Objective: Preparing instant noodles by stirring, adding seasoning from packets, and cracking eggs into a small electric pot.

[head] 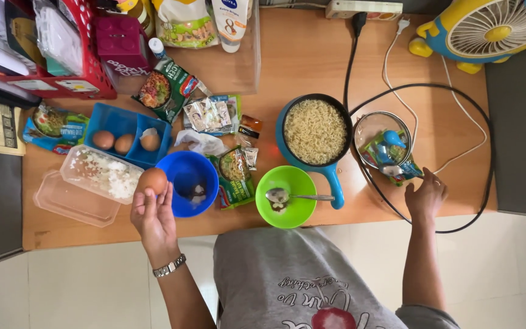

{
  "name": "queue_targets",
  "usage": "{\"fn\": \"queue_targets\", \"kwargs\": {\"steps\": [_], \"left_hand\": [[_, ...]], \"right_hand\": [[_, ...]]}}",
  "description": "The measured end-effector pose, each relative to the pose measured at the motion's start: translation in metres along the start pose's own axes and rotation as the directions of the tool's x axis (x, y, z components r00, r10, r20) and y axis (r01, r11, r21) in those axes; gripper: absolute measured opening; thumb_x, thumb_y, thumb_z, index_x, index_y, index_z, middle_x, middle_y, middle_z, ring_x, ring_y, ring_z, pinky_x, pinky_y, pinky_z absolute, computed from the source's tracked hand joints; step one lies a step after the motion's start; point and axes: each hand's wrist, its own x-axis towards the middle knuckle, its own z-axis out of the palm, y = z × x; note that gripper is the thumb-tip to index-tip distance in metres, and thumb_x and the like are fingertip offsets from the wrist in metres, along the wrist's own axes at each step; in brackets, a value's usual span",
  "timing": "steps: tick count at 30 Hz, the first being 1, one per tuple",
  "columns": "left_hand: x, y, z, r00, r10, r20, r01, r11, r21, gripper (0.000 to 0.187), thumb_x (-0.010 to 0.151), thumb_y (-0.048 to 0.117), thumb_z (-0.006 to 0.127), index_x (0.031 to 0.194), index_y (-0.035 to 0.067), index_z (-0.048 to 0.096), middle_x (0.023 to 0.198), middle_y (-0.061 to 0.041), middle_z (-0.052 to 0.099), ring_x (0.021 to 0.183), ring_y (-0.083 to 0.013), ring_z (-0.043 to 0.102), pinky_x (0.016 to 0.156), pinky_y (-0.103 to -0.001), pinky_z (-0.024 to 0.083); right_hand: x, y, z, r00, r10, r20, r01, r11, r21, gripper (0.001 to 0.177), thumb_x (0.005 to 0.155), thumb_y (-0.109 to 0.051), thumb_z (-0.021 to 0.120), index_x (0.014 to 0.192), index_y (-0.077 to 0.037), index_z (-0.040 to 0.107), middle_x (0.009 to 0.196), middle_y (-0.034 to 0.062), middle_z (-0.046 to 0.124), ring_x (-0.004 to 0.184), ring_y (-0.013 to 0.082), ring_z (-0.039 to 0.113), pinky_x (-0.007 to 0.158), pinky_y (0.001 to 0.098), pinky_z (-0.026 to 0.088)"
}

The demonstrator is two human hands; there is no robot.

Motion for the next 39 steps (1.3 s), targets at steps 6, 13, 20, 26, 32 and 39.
{"fn": "queue_targets", "kwargs": {"steps": [6, 13, 20, 26, 32, 39], "left_hand": [[0.001, -0.002, 0.006, 1.000, 0.002, 0.020, -0.002, 1.000, 0.017, 0.012, 0.101, 0.011, 0.069, 0.106, 0.004, 0.061, 0.101, -0.012, 0.066, 0.105, -0.0321, 0.074, 0.116, -0.059, 0.048], [0.000, 0.003, 0.013, 1.000, -0.003, 0.006, 0.003, 1.000, 0.027, 0.015, 0.101, 0.013, 0.070, 0.107, 0.002, 0.061, 0.103, -0.016, 0.066, 0.110, -0.0368, 0.073, 0.116, -0.059, 0.048], [0.002, 0.000, 0.004, 0.999, -0.025, -0.024, 0.025, 1.000, 0.008, 0.019, 0.100, 0.014, 0.071, 0.110, 0.001, 0.061, 0.110, -0.020, 0.067, 0.112, -0.0374, 0.072, 0.116, -0.058, 0.048], [0.019, 0.015, 0.023, 0.998, 0.044, -0.046, -0.036, 0.986, 0.164, 0.029, 0.092, 0.019, 0.078, 0.103, 0.003, 0.057, 0.101, -0.005, 0.057, 0.109, -0.0234, 0.062, 0.110, -0.044, 0.058], [0.117, 0.004, 0.013, 0.901, 0.424, 0.093, -0.377, 0.658, 0.652, 0.047, 0.085, 0.020, 0.086, 0.124, 0.003, 0.065, 0.108, -0.013, 0.073, 0.098, -0.0186, 0.070, 0.084, -0.030, 0.060], [0.194, 0.006, 0.008, 0.713, 0.583, 0.390, -0.317, -0.227, 0.921, 0.049, 0.085, 0.045, 0.082, 0.118, 0.012, 0.072, 0.108, -0.018, 0.075, 0.106, -0.0431, 0.056, 0.094, -0.063, 0.035]], "right_hand": [[0.007, 0.039, 0.040, 1.000, -0.028, -0.012, 0.026, 0.994, -0.110, 0.052, 0.077, -0.031, 0.084, 0.128, -0.025, 0.073, 0.108, 0.0008, 0.073, 0.108, 0.0269, 0.068, 0.111, 0.0406, 0.038], [0.005, 0.049, 0.047, 0.998, -0.039, -0.040, 0.037, 0.999, -0.037, 0.033, 0.083, -0.025, 0.083, 0.115, -0.027, 0.075, 0.091, -0.0065, 0.070, 0.091, 0.0218, 0.072, 0.095, 0.0350, 0.048], [-0.005, 0.036, 0.030, 0.999, -0.031, -0.042, 0.033, 0.998, 0.047, 0.038, 0.080, -0.023, 0.085, 0.116, -0.023, 0.074, 0.091, -0.0035, 0.072, 0.090, 0.0236, 0.073, 0.089, 0.0366, 0.053], [0.000, 0.014, -0.014, 0.993, -0.114, -0.035, 0.119, 0.968, 0.219, 0.034, 0.089, -0.010, 0.075, 0.121, -0.002, 0.073, 0.104, 0.0138, 0.077, 0.096, 0.0348, 0.072, 0.092, 0.0470, 0.052], [0.004, 0.021, -0.002, 0.994, -0.109, 0.026, 0.105, 0.984, 0.145, 0.038, 0.089, -0.015, 0.070, 0.126, -0.007, 0.072, 0.109, 0.0091, 0.079, 0.105, 0.0295, 0.071, 0.105, 0.0433, 0.039], [-0.004, 0.034, 0.010, 0.996, -0.076, 0.039, 0.072, 0.992, 0.103, 0.025, 0.098, -0.019, 0.067, 0.122, -0.015, 0.074, 0.102, 0.0017, 0.079, 0.103, 0.0284, 0.070, 0.106, 0.0384, 0.035]]}}
